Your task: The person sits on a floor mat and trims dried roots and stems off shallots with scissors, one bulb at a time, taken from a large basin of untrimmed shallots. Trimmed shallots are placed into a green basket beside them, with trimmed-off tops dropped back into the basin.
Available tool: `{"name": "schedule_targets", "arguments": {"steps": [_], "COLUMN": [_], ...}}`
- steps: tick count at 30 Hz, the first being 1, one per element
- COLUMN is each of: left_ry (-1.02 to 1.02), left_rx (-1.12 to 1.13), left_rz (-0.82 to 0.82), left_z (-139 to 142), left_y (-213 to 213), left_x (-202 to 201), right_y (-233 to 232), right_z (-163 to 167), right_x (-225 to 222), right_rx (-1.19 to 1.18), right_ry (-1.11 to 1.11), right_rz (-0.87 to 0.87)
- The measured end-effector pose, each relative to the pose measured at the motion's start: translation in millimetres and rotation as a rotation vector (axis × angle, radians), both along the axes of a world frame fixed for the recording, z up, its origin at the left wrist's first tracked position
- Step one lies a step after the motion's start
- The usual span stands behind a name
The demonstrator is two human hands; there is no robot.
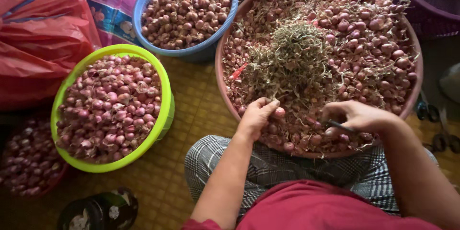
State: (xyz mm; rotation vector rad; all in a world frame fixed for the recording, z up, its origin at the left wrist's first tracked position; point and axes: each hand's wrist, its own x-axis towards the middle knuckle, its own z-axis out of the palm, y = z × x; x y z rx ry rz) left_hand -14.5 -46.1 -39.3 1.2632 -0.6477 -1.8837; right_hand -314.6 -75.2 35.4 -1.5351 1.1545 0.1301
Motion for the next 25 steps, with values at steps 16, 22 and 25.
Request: {"name": "schedule_targets", "arguments": {"steps": [16,22,25], "left_ry": [0.266,0.161,0.200], "left_rx": [-0.175,-0.195,-0.177], "left_rz": [0.161,0.153,0.189], "left_z": [-25,-20,-17], "left_y": [25,21,14], "left_x": [15,22,28], "right_y": [-2,-1,-15], "right_z": [-14,-40,-70], "right_x": [65,73,55], "right_rx": [0.176,0.206,-0.089], "right_ry": [-0.352,-0.328,-0.309], "right_rz": [-0.037,-0.241,-0.110]}}
